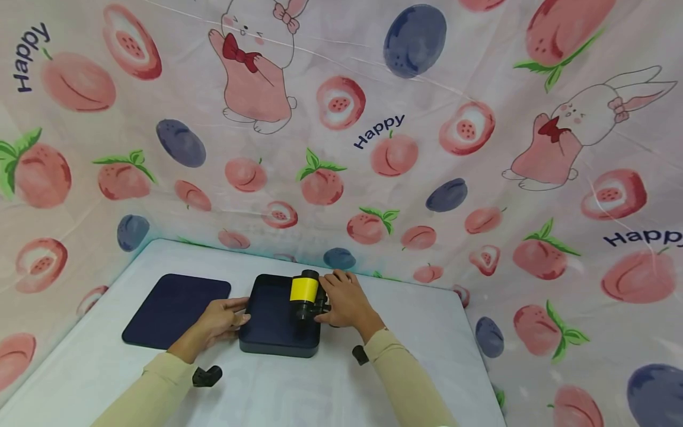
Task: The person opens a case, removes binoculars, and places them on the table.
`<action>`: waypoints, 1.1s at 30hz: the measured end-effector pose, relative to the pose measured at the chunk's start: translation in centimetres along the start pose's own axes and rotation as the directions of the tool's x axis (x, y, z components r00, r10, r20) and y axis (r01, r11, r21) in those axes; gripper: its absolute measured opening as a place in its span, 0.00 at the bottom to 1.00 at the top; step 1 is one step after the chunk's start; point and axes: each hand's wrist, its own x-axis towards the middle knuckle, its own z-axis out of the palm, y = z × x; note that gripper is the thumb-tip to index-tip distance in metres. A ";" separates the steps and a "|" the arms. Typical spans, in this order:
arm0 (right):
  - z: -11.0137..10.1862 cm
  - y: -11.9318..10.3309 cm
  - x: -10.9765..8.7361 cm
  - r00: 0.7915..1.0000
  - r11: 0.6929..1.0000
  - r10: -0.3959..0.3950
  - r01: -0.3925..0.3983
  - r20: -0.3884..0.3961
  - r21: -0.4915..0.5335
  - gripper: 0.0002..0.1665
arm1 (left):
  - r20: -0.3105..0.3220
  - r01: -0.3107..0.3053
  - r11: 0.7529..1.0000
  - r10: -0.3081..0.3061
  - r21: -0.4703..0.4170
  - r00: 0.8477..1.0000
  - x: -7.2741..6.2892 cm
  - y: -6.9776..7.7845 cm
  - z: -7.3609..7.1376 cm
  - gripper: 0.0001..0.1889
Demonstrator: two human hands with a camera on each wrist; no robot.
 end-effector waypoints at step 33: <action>-0.3 2.9 -3.1 0.999 0.998 0.032 -0.031 -0.022 0.047 0.56 | 0.004 0.013 1.000 -0.013 0.003 1.000 -0.1 0.2 -0.1 0.34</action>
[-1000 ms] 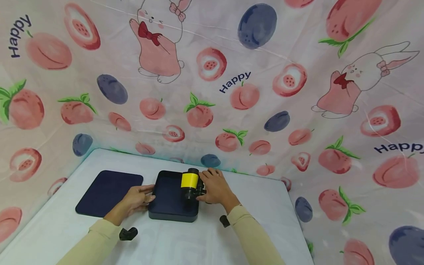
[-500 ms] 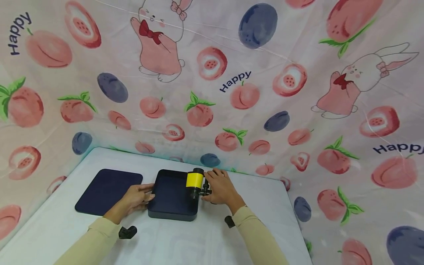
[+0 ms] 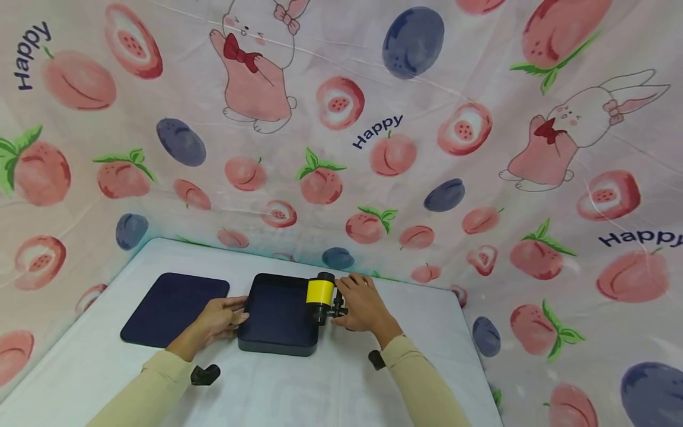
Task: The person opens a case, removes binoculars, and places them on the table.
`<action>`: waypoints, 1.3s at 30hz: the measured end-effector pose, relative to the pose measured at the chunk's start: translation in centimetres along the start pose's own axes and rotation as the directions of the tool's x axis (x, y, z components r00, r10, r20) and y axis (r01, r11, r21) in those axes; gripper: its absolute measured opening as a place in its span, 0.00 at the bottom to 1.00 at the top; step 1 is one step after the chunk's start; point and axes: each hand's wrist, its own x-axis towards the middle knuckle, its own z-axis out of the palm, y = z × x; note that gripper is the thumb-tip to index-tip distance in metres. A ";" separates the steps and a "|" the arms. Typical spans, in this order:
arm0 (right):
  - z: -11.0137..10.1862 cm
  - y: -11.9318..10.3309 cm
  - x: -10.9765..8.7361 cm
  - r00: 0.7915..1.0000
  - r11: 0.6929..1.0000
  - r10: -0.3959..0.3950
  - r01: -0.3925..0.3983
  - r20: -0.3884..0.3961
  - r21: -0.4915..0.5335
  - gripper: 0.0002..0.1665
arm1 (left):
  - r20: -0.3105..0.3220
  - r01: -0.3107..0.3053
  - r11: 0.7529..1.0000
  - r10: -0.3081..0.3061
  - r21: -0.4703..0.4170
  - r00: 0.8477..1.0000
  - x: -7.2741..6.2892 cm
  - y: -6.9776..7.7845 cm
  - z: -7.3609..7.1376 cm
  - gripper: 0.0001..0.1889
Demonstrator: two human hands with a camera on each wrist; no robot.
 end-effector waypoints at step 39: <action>-0.1 2.6 -2.4 0.997 0.999 0.043 -0.041 -0.065 0.024 0.53 | 0.010 -0.013 1.000 0.013 0.006 1.000 0.0 -0.4 -0.3 0.33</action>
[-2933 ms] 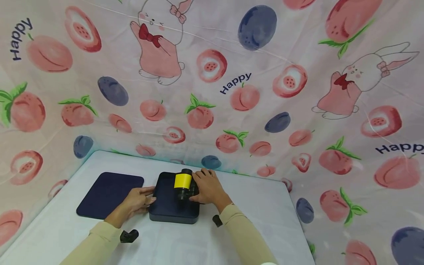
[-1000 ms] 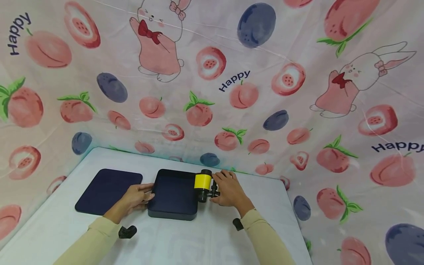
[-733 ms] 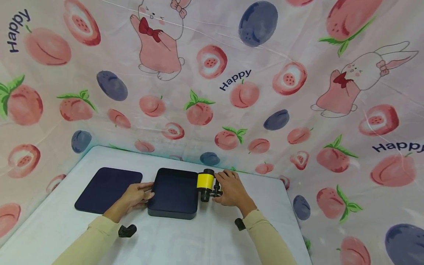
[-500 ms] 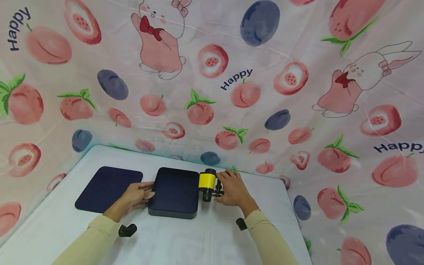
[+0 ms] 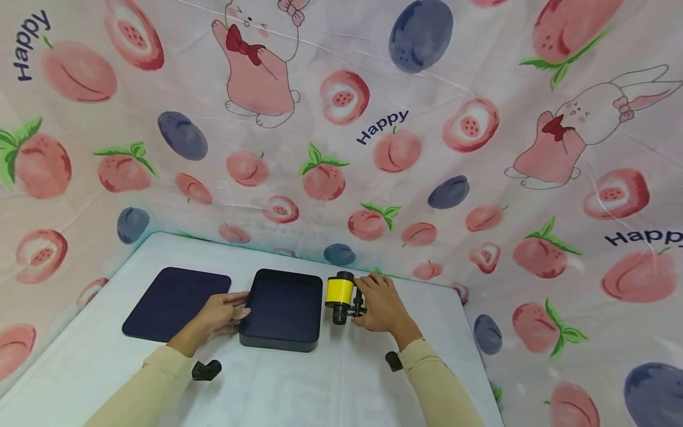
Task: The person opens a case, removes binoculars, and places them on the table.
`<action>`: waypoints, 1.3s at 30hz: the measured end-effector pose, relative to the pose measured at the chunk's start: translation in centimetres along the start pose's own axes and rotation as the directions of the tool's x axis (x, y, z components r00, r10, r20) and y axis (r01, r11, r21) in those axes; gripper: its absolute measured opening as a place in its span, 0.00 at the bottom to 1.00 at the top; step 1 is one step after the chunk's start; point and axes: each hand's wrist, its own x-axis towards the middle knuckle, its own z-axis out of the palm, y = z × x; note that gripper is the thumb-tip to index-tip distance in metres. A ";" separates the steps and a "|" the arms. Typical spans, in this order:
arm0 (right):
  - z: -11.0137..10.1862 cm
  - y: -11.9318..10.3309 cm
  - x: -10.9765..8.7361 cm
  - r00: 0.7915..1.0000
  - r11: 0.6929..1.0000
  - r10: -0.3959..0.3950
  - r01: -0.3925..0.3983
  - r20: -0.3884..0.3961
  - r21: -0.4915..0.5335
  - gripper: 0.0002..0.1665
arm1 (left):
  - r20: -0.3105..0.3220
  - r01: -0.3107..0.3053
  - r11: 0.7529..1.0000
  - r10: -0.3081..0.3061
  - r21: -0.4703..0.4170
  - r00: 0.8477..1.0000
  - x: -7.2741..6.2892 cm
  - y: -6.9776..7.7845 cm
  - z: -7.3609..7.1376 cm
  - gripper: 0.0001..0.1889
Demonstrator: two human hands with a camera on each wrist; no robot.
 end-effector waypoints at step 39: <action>0.0 3.3 -2.2 0.997 0.996 0.080 -0.081 0.013 0.041 0.51 | 0.011 -0.007 1.000 0.006 0.018 1.000 -0.3 0.1 0.0 0.34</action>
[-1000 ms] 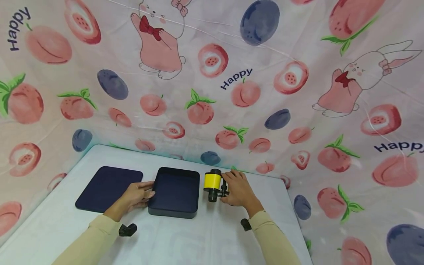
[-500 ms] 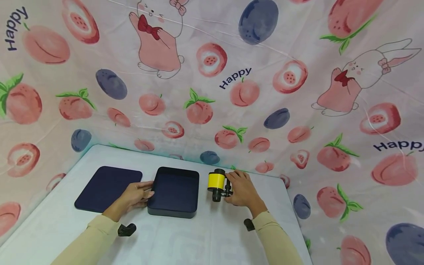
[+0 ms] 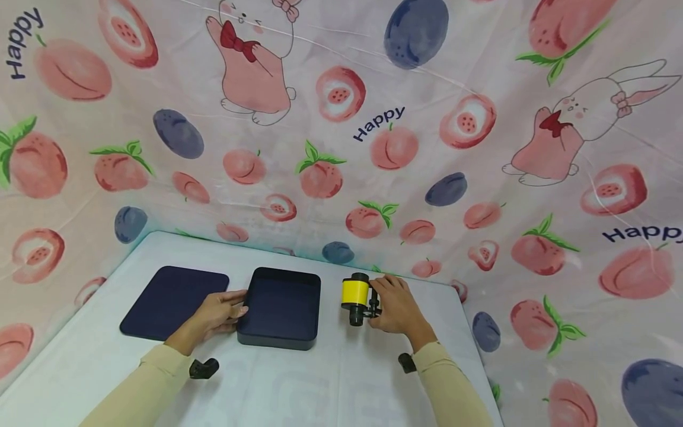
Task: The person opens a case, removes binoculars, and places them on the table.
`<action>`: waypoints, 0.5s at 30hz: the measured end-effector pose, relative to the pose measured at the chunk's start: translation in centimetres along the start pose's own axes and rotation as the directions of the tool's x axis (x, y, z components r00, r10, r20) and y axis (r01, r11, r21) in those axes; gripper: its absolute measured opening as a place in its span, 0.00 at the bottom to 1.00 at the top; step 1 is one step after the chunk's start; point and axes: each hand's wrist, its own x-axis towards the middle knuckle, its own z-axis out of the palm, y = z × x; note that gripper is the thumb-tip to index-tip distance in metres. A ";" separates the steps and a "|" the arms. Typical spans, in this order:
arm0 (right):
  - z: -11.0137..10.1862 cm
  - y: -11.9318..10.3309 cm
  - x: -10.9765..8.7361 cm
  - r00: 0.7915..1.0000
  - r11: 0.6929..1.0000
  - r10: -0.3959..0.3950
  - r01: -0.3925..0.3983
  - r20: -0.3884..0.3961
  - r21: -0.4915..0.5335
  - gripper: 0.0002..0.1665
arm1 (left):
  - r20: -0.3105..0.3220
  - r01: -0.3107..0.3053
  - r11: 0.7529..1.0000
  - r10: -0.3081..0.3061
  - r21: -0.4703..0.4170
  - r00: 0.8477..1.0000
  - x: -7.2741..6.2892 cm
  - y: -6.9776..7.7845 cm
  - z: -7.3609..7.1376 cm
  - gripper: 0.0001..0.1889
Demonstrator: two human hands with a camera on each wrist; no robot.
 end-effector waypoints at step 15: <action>0.1 0.8 -0.7 1.000 1.000 0.016 -0.016 -0.007 0.024 0.50 | -0.017 0.025 0.999 -0.025 -0.021 1.000 0.2 0.0 0.0 0.34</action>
